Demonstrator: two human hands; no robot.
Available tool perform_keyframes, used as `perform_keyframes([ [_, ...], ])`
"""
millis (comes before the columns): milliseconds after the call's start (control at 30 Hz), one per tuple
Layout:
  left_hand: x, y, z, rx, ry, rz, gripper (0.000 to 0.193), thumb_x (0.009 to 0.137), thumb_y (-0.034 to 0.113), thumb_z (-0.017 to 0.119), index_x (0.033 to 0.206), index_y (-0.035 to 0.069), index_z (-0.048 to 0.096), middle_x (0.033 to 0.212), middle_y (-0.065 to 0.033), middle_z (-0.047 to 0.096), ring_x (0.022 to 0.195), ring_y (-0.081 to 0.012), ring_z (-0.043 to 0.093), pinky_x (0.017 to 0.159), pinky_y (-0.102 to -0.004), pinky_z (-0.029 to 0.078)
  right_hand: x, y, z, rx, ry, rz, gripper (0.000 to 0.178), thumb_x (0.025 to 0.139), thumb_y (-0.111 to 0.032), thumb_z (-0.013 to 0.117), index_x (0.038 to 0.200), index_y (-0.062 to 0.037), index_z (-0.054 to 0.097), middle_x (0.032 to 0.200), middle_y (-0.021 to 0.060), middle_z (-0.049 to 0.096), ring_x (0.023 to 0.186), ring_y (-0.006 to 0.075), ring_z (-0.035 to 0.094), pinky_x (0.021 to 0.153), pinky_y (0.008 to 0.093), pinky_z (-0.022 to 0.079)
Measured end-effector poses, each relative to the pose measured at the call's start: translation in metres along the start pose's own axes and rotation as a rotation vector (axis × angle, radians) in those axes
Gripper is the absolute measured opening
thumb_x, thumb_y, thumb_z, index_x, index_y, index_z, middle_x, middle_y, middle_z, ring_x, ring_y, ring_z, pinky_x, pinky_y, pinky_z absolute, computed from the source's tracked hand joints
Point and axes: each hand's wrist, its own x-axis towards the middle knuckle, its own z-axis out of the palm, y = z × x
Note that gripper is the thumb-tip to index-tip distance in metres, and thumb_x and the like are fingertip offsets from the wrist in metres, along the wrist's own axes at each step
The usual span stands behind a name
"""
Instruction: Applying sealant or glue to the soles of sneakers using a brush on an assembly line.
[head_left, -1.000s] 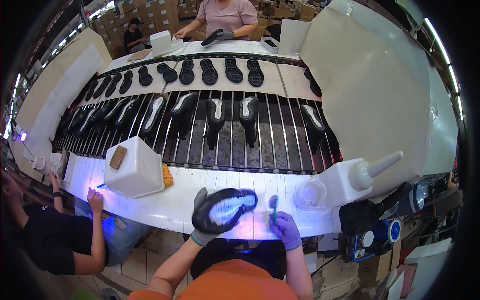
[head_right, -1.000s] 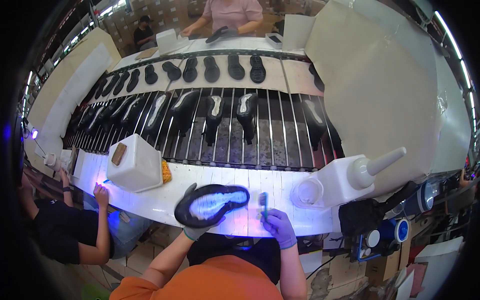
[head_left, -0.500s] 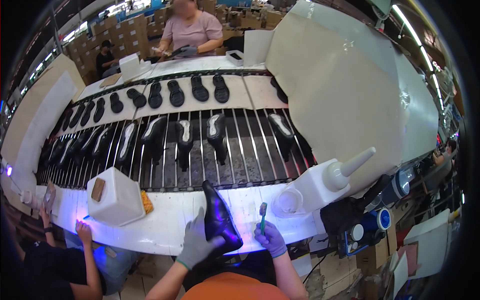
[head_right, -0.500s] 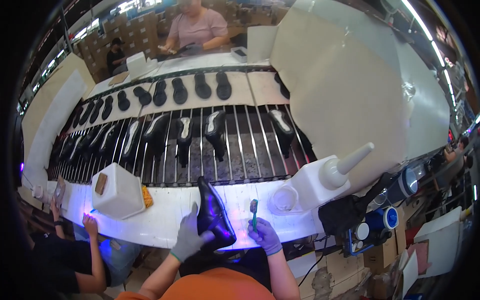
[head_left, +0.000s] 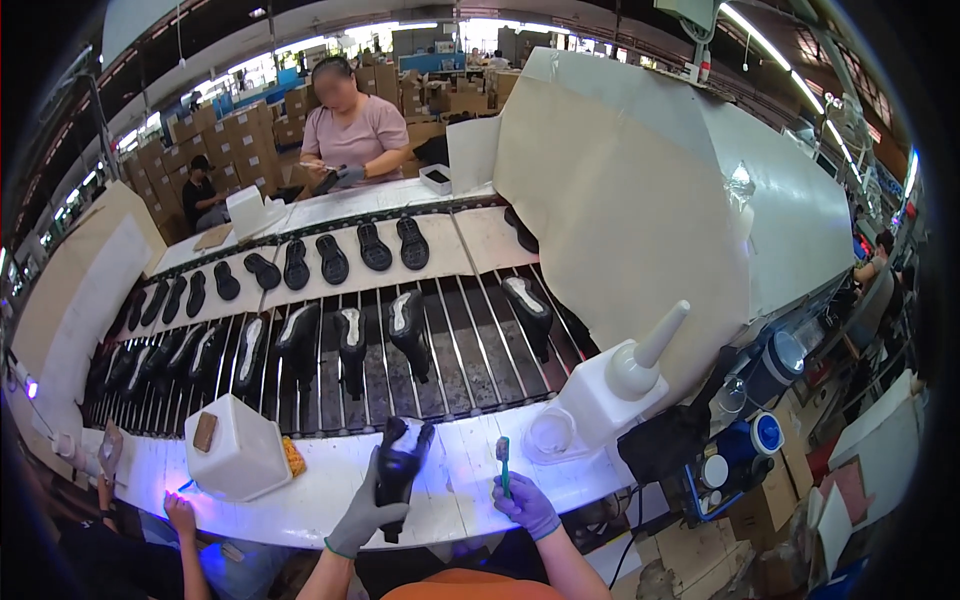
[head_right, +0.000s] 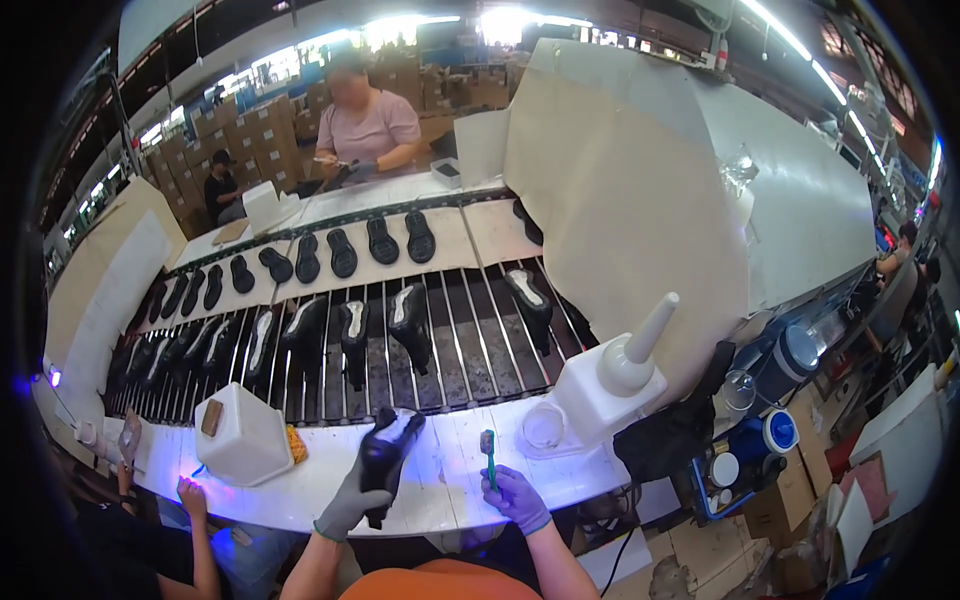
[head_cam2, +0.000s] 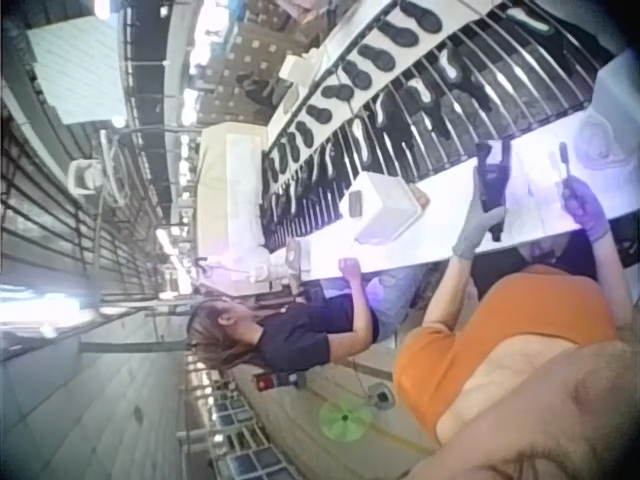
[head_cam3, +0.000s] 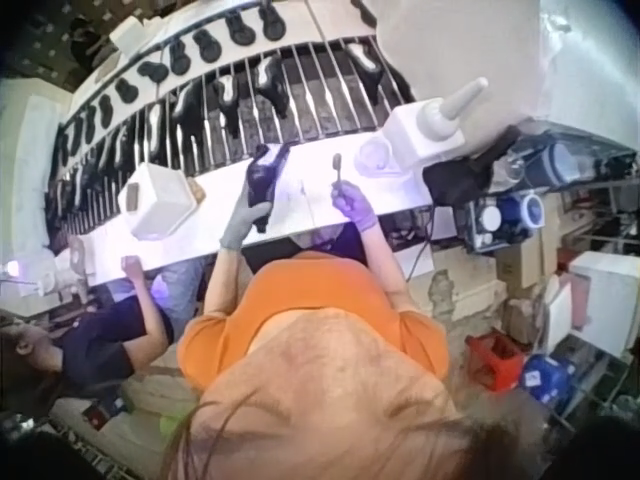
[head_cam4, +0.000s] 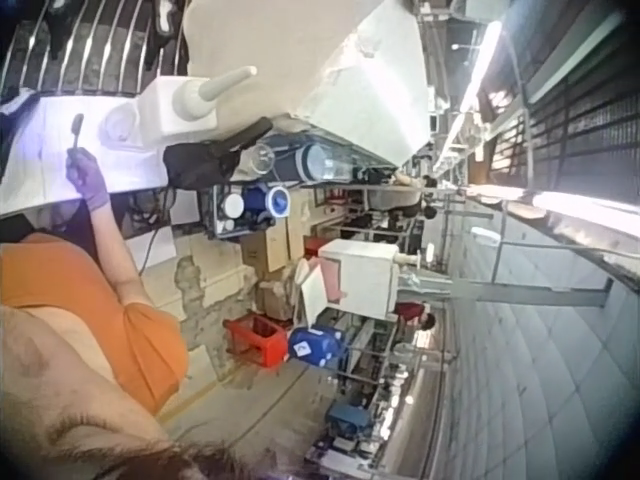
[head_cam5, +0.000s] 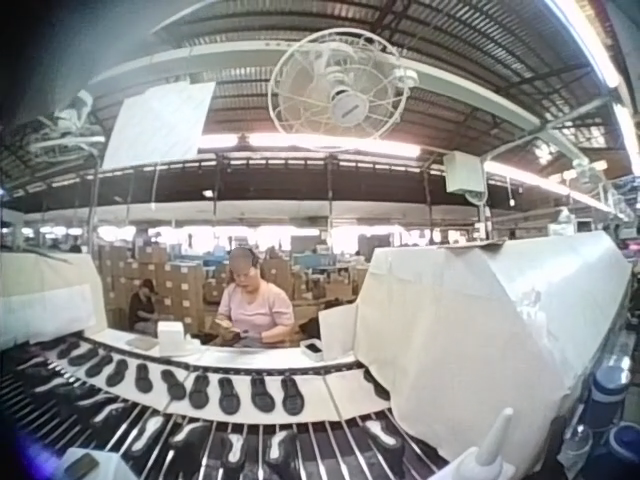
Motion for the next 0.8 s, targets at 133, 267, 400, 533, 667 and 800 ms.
perform_keyframes([
  [133, 0.001, 0.022, 0.028, -0.632, -0.093, 0.129, 0.09, 0.072, 0.041, 0.073, 0.14, -0.004, 0.036, 0.128, -0.0229, 0.055, 0.114, -0.0369, 0.059, 0.092, -0.0495, 0.052, -0.002, -0.001, 0.009, 0.009, 0.106, -0.025, 0.026, 0.097, -0.022, 0.052, 0.109, 0.0002, 0.058, 0.081, 0.0077, 0.058, 0.047, 0.0084, 0.038, 0.045, 0.0223, 0.032],
  [267, 0.058, 0.051, 0.046, -0.582, -0.165, 0.199, 0.083, 0.075, 0.04, 0.071, 0.137, -0.005, 0.039, 0.12, -0.0181, 0.058, 0.107, -0.0281, 0.062, 0.092, -0.0405, 0.052, -0.006, -0.004, 0.005, 0.028, -0.013, -0.047, 0.027, 0.097, -0.022, 0.051, 0.11, 0.0011, 0.057, 0.081, 0.0092, 0.057, 0.048, 0.0091, 0.04, 0.045, 0.022, 0.033],
  [400, 0.168, 0.071, 0.07, -0.532, 0.018, 0.319, 0.072, 0.084, 0.017, 0.065, 0.146, 0.007, 0.03, 0.131, -0.0098, 0.05, 0.115, -0.0176, 0.051, 0.097, -0.0317, 0.043, -0.009, -0.006, 0.005, 0.019, 0.039, -0.054, 0.026, 0.097, -0.021, 0.051, 0.11, 0.0015, 0.057, 0.081, 0.01, 0.057, 0.048, 0.0097, 0.04, 0.045, 0.0214, 0.033],
  [533, 0.273, 0.042, 0.053, -0.117, 0.157, 0.413, 0.078, 0.085, 0.031, 0.071, 0.146, 0.004, 0.029, 0.132, -0.012, 0.049, 0.106, -0.0206, 0.056, 0.095, -0.0317, 0.043, -0.006, -0.002, 0.01, 0.046, 0.031, -0.045, 0.029, 0.096, -0.019, 0.055, 0.113, 0.0044, 0.058, 0.084, 0.0101, 0.06, 0.052, 0.0101, 0.042, 0.046, 0.0216, 0.032],
  [667, 0.304, -0.077, 0.014, -0.146, 0.305, 0.127, 0.079, 0.087, 0.038, 0.067, 0.144, -0.005, 0.032, 0.133, -0.0231, 0.053, 0.121, -0.0252, 0.053, 0.1, -0.0331, 0.041, 0.002, 0.001, 0.013, 0.059, 0.047, -0.009, 0.03, 0.096, -0.018, 0.055, 0.114, 0.0057, 0.057, 0.087, 0.0106, 0.06, 0.056, 0.0114, 0.044, 0.046, 0.0214, 0.033],
  [800, 0.229, -0.093, 0.036, -0.006, 0.303, 0.383, 0.055, 0.095, 0.019, 0.058, 0.14, -0.004, 0.038, 0.126, -0.018, 0.06, 0.113, -0.0198, 0.058, 0.097, -0.0291, 0.044, -0.008, -0.005, 0.009, 0.034, 0.085, -0.014, 0.025, 0.095, -0.016, 0.055, 0.114, 0.0003, 0.057, 0.083, 0.0093, 0.057, 0.054, 0.0108, 0.042, 0.047, 0.0204, 0.032],
])
